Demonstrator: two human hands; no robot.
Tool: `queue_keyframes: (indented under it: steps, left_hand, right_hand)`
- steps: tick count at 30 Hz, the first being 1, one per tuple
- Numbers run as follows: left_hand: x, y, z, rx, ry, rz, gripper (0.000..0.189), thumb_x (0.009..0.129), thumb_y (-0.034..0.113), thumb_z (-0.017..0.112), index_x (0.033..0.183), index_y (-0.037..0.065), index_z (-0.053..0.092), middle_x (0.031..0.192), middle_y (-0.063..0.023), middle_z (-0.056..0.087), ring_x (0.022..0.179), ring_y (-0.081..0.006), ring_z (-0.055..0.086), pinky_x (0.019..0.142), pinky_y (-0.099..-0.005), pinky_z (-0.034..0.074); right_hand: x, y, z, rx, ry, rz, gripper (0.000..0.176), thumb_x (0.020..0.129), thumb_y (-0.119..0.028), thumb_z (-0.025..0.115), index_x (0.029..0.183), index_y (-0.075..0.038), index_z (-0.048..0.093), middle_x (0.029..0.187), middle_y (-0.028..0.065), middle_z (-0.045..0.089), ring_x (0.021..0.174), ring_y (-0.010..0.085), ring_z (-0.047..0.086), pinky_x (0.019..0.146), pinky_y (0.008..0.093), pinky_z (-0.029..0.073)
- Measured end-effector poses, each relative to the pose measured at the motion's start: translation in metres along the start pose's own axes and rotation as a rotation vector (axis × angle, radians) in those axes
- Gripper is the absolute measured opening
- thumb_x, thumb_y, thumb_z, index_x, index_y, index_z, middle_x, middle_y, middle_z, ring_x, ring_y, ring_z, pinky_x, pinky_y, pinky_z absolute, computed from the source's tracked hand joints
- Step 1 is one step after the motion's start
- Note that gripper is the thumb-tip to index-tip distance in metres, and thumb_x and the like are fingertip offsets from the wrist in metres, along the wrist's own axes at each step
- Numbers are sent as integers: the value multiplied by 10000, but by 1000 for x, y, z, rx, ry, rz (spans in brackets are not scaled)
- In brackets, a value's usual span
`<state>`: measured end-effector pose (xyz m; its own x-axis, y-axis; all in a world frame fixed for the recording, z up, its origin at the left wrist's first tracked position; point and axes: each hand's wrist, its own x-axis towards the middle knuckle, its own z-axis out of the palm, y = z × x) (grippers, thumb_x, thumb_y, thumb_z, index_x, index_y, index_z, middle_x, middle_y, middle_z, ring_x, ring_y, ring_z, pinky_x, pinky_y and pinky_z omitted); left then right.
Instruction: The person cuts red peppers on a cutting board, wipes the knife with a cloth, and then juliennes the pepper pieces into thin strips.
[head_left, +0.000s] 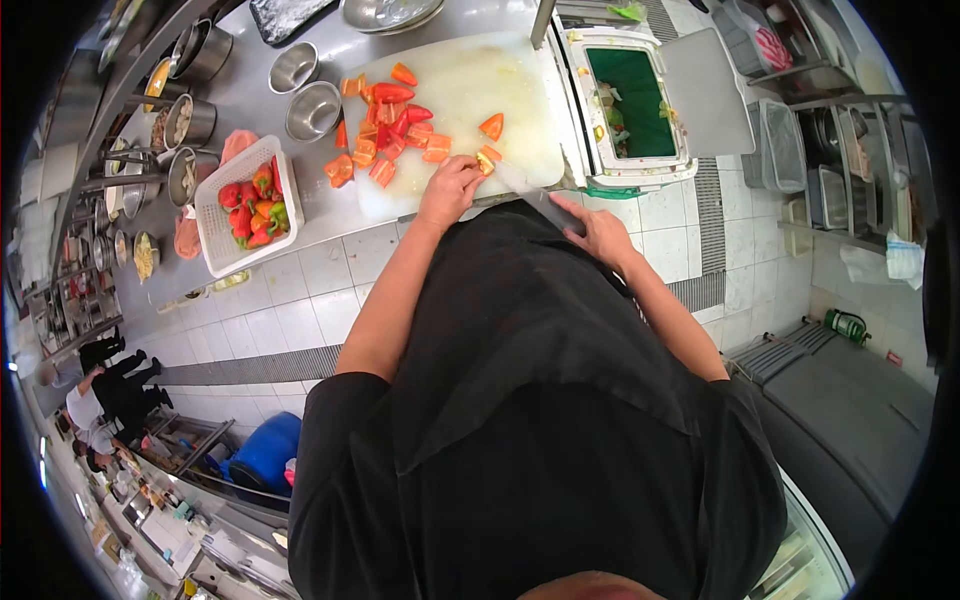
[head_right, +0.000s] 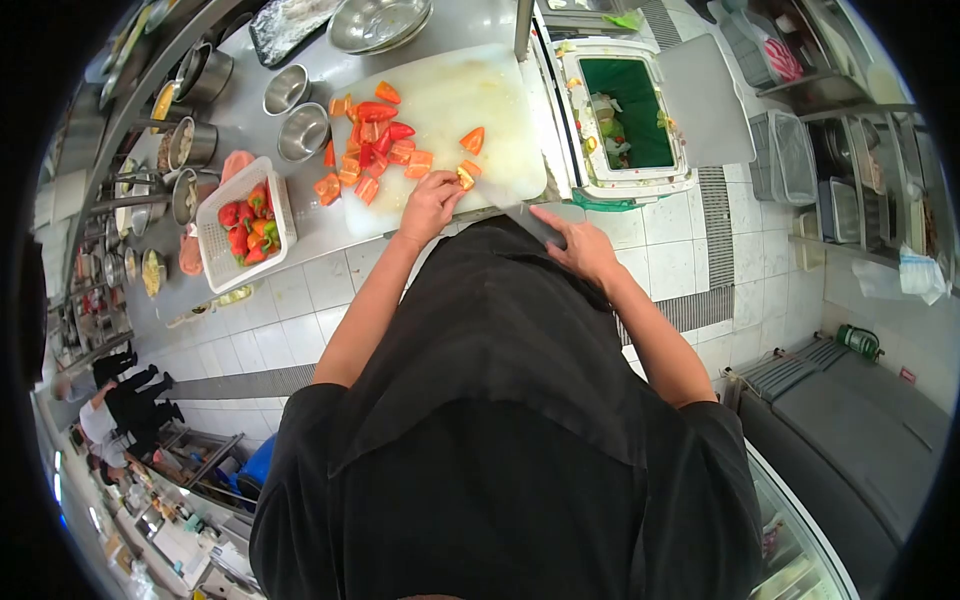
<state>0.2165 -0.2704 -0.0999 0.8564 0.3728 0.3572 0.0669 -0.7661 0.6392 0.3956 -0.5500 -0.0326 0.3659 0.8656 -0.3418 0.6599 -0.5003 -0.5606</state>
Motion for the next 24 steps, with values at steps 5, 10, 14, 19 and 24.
queue_keyframes:
  steps: [5, 10, 14, 19, 24]
  left_hand:
    - [5, 4, -5, 1, -32, 6, 124, 894, 69, 782, 1013, 34, 776, 1059, -99, 695, 1005, -299, 679, 901, -405, 557]
    - [22, 13, -14, -72, -194, -230, 173, 865, 85, 800, 1030, 64, 754, 1021, -95, 651, 966, -312, 675, 856, -425, 549]
    - [26, 5, -16, -11, -217, -232, 216, 840, 67, 831, 1039, 45, 750, 1001, -104, 650, 899, -296, 683, 801, -411, 553]
    - [28, 0, -23, -64, -302, -243, 186, 842, 105, 841, 984, 45, 736, 967, -102, 641, 893, -284, 668, 764, -401, 535]
    - [55, 2, -38, -270, -87, -442, 310, 846, 191, 886, 1021, -8, 726, 1073, -112, 702, 993, -208, 685, 763, -361, 563]
  right_hand:
    - [-1, -4, 0, 2, -88, 52, 756, 960, -225, 735, 1624, -388, 412, 1248, 182, 744, 981, 434, 723, 929, 506, 578]
    - [1, -13, -19, 10, -107, 31, 768, 932, -221, 739, 1617, -383, 431, 1130, 211, 767, 981, 426, 730, 913, 492, 583]
    - [3, -6, -24, 122, -163, 21, 782, 894, -193, 739, 1606, -365, 464, 1178, 228, 755, 1036, 405, 731, 956, 461, 574]
    - [2, -17, -32, 148, -197, 48, 783, 886, -204, 737, 1604, -368, 469, 1204, 235, 747, 1062, 393, 731, 967, 446, 571]
    - [20, -28, -29, 43, -167, 38, 745, 896, -219, 726, 1592, -347, 492, 1132, 216, 765, 1011, 402, 735, 930, 472, 580]
